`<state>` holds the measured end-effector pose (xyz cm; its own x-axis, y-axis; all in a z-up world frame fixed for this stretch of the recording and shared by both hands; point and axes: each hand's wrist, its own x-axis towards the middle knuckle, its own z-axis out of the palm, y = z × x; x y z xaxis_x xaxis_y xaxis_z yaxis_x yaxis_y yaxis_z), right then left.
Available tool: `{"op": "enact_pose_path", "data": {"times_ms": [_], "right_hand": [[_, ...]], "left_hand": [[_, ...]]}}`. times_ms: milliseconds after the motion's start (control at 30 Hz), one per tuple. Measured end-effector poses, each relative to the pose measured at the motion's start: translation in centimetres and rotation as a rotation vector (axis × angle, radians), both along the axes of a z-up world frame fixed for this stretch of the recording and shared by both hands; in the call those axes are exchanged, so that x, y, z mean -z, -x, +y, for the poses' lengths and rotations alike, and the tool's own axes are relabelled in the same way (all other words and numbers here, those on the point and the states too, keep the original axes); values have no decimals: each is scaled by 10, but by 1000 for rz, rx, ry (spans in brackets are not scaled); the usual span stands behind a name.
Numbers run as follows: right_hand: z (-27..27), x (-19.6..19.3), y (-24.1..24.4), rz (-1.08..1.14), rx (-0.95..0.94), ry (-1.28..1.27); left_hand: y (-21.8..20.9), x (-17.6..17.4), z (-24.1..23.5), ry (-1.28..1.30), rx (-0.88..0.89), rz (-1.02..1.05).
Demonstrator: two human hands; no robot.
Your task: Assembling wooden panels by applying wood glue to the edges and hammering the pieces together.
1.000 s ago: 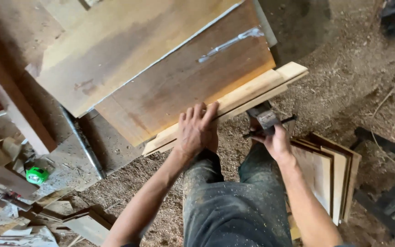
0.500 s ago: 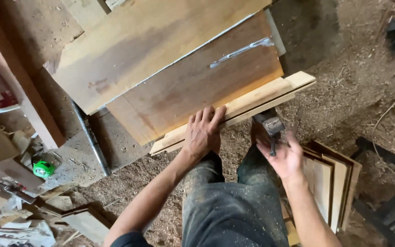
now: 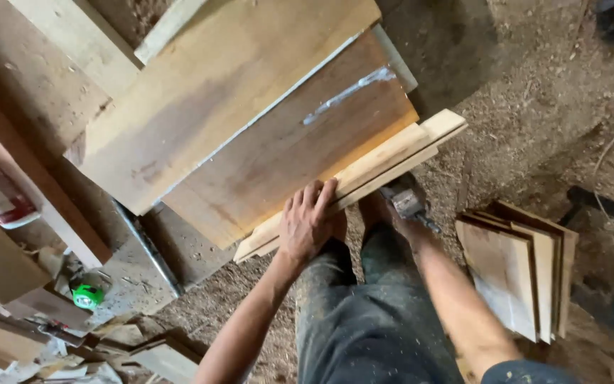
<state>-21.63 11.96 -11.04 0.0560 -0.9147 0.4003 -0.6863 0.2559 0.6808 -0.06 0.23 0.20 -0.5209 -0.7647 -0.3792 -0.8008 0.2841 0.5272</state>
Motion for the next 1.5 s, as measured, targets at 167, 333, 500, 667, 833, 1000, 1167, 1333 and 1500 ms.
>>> {"op": "enact_pose_path", "data": {"times_ms": [167,333,500,667,833,1000,1167,1333,1500], "right_hand": [[40,31,83,-811,70,-530],[39,80,145,-1535,156,-981],[-7,32,144,-2004,620,-1147],[-61,-17,155,-1741,611,-1309],[-96,-20,146,-1507,660,-1439],[-91,-22,90,-1806,1049,-1012],[-82,-39,76,-1962,1393,-449],[-28,45,112,-2239,1473,-73],[-24,49,121,-2234,1459,-42]], "left_hand": [[6,-1,1,150,-34,-19],[7,-2,-5,184,-47,27],[7,2,-1,238,-97,69],[11,15,7,291,-86,30],[11,7,4,305,-93,30],[9,3,-4,305,-94,9],[-38,-7,-132,140,-426,145],[-111,32,-281,423,-514,-38],[-130,62,-326,116,-376,-23]]}}
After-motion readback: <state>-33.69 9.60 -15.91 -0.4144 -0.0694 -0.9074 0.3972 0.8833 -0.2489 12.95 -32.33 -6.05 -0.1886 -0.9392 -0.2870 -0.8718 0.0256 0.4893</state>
